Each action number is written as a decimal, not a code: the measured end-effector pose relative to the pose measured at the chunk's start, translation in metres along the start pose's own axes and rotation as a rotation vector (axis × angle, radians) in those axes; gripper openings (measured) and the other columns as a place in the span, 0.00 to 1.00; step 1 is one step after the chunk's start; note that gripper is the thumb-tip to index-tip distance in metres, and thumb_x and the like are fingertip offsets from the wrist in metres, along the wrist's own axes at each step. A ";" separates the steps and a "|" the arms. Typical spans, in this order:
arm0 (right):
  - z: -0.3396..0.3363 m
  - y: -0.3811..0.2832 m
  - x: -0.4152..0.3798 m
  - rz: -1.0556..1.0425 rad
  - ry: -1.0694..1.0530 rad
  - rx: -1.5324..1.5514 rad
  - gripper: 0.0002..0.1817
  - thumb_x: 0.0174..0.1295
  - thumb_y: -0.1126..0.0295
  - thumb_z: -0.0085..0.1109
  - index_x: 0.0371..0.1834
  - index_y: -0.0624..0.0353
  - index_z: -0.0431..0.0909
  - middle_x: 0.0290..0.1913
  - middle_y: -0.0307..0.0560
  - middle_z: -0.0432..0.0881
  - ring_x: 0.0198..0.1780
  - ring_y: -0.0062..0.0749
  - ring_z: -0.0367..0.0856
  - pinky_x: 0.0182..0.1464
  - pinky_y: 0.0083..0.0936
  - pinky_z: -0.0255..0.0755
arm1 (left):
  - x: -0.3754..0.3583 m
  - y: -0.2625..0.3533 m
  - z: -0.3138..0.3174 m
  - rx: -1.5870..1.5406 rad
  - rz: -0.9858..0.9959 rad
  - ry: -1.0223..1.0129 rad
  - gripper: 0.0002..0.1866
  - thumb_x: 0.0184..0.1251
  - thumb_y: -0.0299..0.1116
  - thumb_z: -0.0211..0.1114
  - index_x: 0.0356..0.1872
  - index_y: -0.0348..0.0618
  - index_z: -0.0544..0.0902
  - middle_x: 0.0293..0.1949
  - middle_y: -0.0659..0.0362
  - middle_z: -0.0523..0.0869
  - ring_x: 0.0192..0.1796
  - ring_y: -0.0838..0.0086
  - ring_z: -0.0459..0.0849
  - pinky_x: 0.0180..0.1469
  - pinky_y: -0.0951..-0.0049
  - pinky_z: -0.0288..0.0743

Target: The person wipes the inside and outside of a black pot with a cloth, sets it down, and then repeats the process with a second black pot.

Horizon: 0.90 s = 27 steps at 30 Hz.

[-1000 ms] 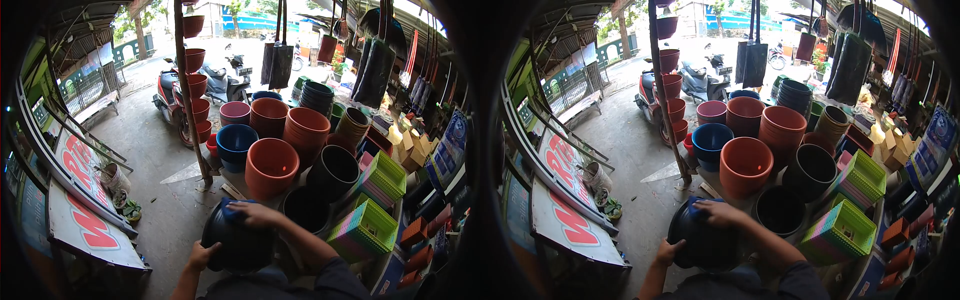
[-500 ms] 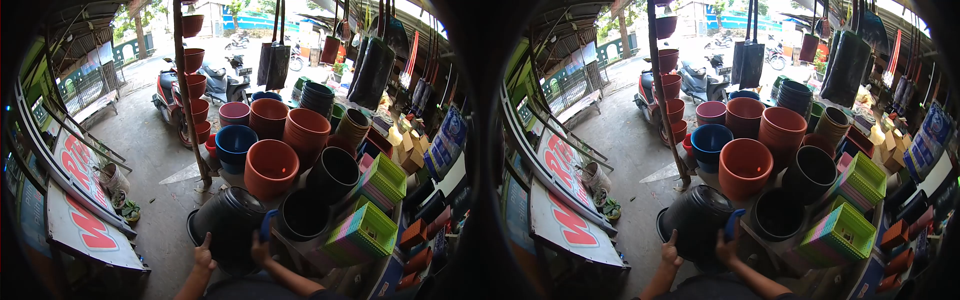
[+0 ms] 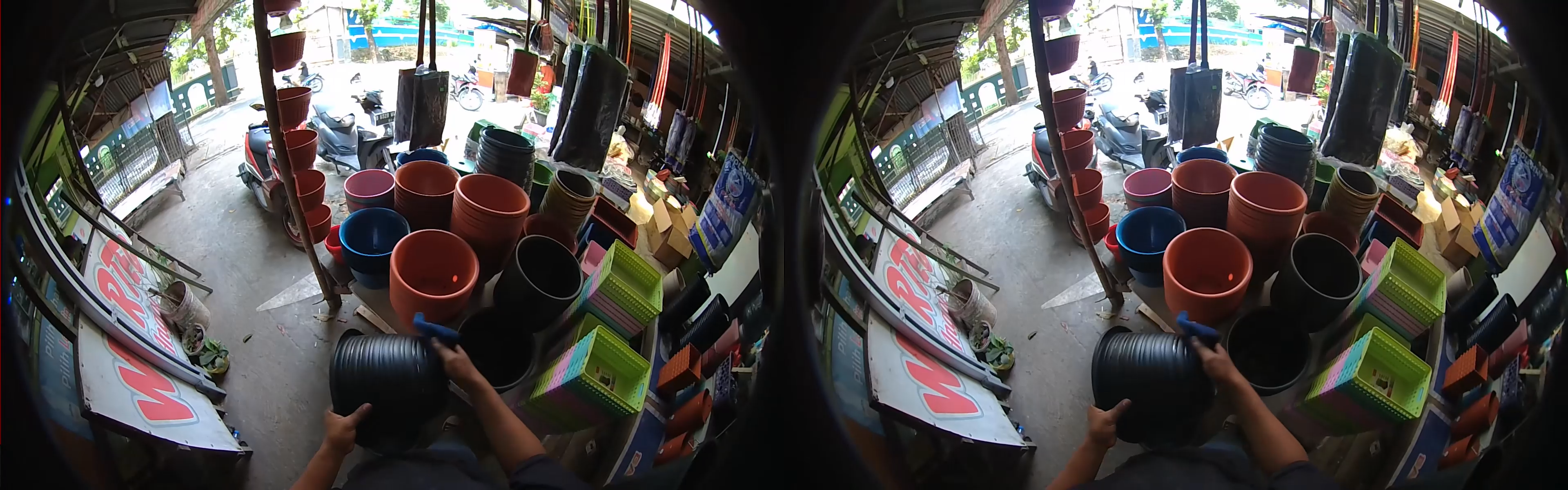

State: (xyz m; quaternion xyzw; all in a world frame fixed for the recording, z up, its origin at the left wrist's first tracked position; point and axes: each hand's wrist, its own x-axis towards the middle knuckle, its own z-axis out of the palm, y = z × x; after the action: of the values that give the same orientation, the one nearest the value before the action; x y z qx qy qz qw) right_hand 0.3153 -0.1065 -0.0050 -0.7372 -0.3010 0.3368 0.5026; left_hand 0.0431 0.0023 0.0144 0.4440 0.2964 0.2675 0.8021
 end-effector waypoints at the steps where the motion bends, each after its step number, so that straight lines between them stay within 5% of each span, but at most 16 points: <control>1: -0.003 0.005 -0.001 -0.003 -0.007 -0.001 0.28 0.67 0.65 0.56 0.70 0.62 0.65 0.64 0.53 0.76 0.68 0.43 0.70 0.69 0.32 0.61 | 0.002 0.001 0.001 -0.001 0.004 0.006 0.18 0.60 0.23 0.72 0.51 0.29 0.81 0.48 0.54 0.86 0.47 0.70 0.85 0.54 0.69 0.80; 3: -0.009 0.013 -0.004 0.240 0.167 0.533 0.28 0.70 0.62 0.55 0.68 0.66 0.66 0.60 0.52 0.78 0.63 0.34 0.73 0.64 0.27 0.67 | 0.006 0.003 0.007 -0.036 -0.039 -0.009 0.18 0.60 0.22 0.72 0.51 0.30 0.81 0.48 0.53 0.86 0.48 0.69 0.86 0.54 0.69 0.80; 9: -0.015 0.061 -0.039 0.196 0.180 0.518 0.28 0.69 0.55 0.57 0.62 0.68 0.72 0.56 0.45 0.78 0.59 0.28 0.73 0.63 0.25 0.64 | 0.027 -0.007 0.039 -0.040 -0.042 0.029 0.17 0.60 0.23 0.72 0.50 0.29 0.81 0.47 0.52 0.87 0.46 0.67 0.86 0.52 0.69 0.81; 14: -0.057 0.006 -0.076 0.240 0.274 0.524 0.26 0.70 0.57 0.56 0.61 0.67 0.73 0.54 0.45 0.79 0.58 0.27 0.74 0.64 0.24 0.63 | 0.056 -0.001 0.079 0.045 0.010 -0.003 0.16 0.61 0.24 0.72 0.49 0.28 0.81 0.45 0.52 0.87 0.45 0.68 0.86 0.51 0.69 0.81; 16: -0.081 -0.005 -0.079 0.184 0.289 0.764 0.24 0.71 0.58 0.56 0.61 0.67 0.73 0.53 0.44 0.79 0.57 0.26 0.74 0.63 0.24 0.63 | 0.070 0.001 0.098 0.090 0.028 -0.036 0.16 0.61 0.24 0.72 0.49 0.29 0.81 0.44 0.52 0.87 0.44 0.69 0.86 0.51 0.70 0.81; 20: -0.126 -0.061 -0.090 0.030 0.340 0.678 0.24 0.72 0.61 0.53 0.64 0.68 0.70 0.57 0.49 0.78 0.60 0.28 0.73 0.64 0.23 0.63 | 0.093 0.001 0.147 0.450 0.173 -0.154 0.12 0.59 0.25 0.73 0.44 0.34 0.84 0.42 0.56 0.88 0.41 0.73 0.87 0.45 0.73 0.81; 22: -0.146 -0.079 -0.089 -0.239 0.336 0.253 0.26 0.71 0.66 0.52 0.68 0.68 0.66 0.64 0.55 0.74 0.67 0.37 0.70 0.68 0.30 0.60 | 0.100 0.013 0.181 0.595 0.222 -0.236 0.11 0.57 0.25 0.74 0.41 0.36 0.85 0.40 0.56 0.89 0.38 0.73 0.88 0.42 0.73 0.81; 24: -0.177 -0.105 -0.082 -0.618 0.476 -0.406 0.31 0.66 0.67 0.53 0.72 0.62 0.62 0.70 0.55 0.68 0.75 0.43 0.62 0.74 0.39 0.50 | 0.108 0.031 0.219 1.028 0.616 -0.474 0.10 0.51 0.26 0.75 0.36 0.41 0.86 0.35 0.55 0.88 0.33 0.64 0.88 0.36 0.70 0.81; 27: -0.208 -0.119 -0.081 -0.721 0.376 -0.834 0.35 0.59 0.62 0.56 0.72 0.57 0.63 0.72 0.50 0.66 0.77 0.42 0.57 0.77 0.45 0.39 | 0.125 0.042 0.268 1.240 0.696 -0.656 0.10 0.49 0.28 0.71 0.35 0.43 0.85 0.32 0.52 0.85 0.33 0.56 0.86 0.35 0.63 0.81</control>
State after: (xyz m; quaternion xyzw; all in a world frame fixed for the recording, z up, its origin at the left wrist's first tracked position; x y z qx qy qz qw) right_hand 0.4213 -0.2448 0.1791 -0.7709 -0.5458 -0.1392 0.2975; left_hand 0.3121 -0.0406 0.1362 0.9348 -0.0167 0.1441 0.3242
